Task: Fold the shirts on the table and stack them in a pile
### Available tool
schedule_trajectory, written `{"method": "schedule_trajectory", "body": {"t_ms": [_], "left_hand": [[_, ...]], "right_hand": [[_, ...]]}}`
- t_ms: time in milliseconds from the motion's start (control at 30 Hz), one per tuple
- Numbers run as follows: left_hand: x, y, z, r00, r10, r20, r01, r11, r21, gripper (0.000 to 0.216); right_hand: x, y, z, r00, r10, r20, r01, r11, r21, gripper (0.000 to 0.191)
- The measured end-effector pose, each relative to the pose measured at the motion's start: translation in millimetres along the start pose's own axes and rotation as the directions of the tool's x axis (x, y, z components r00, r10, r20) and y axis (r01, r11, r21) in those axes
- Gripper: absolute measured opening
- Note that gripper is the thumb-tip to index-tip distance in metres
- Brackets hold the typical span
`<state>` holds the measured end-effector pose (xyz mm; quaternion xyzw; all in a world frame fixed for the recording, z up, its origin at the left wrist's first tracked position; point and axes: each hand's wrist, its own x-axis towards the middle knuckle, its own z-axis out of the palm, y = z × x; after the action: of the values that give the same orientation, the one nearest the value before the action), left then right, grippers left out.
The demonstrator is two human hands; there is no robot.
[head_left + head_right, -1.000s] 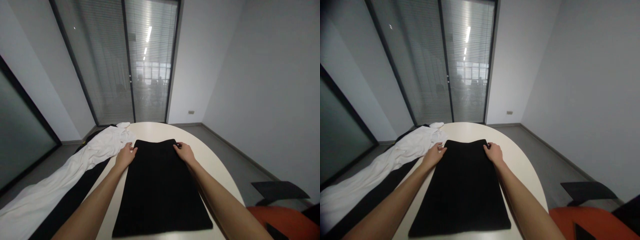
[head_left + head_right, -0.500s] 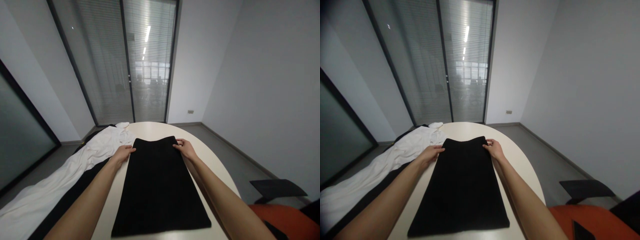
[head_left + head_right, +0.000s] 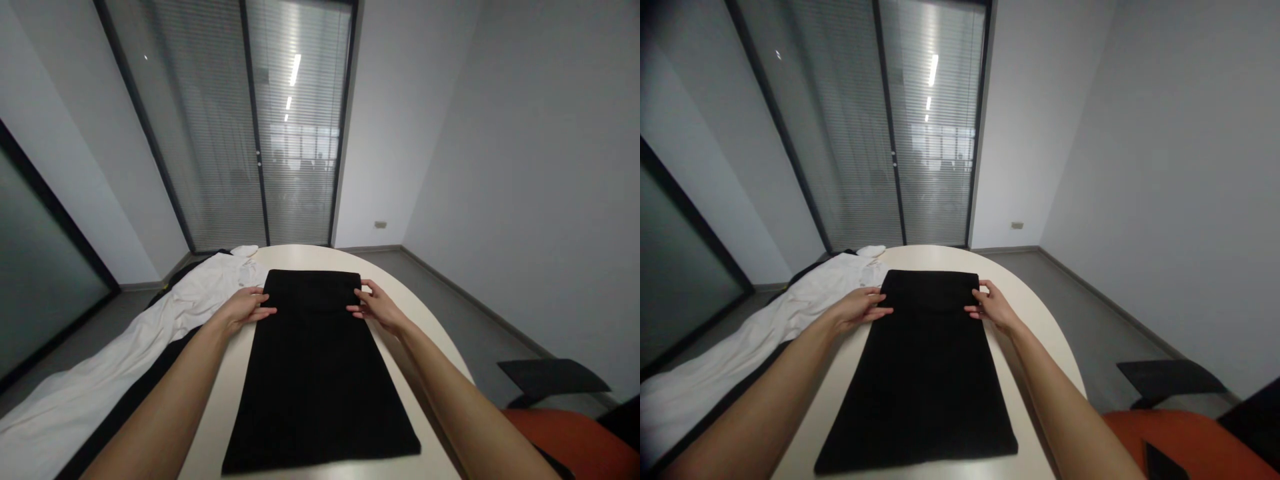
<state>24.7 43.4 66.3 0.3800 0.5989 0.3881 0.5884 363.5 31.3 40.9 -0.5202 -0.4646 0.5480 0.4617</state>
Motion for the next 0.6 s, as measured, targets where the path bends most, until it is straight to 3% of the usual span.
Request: {"method": "schedule_trajectory", "body": {"t_ms": [100, 300, 400, 600], "left_hand": [[0.9, -0.1, 0.0, 0.999, 0.043, 0.026, -0.042, 0.998, -0.055, 0.028], [-1.6, 4.0, 4.7, 0.950, 0.309, 0.051, -0.296, 0.938, -0.183, 0.014], [-7.6, 8.3, 5.7, 0.951, 0.301, 0.067, -0.287, 0.943, -0.167, 0.015], [-19.2, 15.9, -1.8, 0.955, 0.227, 0.190, -0.225, 0.974, -0.033, 0.031]], "right_hand": [[-0.9, 0.5, 2.0, 0.998, -0.055, 0.039, 0.053, 0.997, 0.052, 0.036], [3.4, -2.6, 6.0, 0.944, -0.329, 0.005, 0.329, 0.944, 0.037, 0.044], [1.1, -7.2, 3.6, 0.936, -0.353, -0.006, 0.353, 0.935, 0.018, 0.048], [-13.5, -19.6, -6.6, 0.959, -0.270, 0.086, 0.276, 0.959, -0.065, 0.044]]}}
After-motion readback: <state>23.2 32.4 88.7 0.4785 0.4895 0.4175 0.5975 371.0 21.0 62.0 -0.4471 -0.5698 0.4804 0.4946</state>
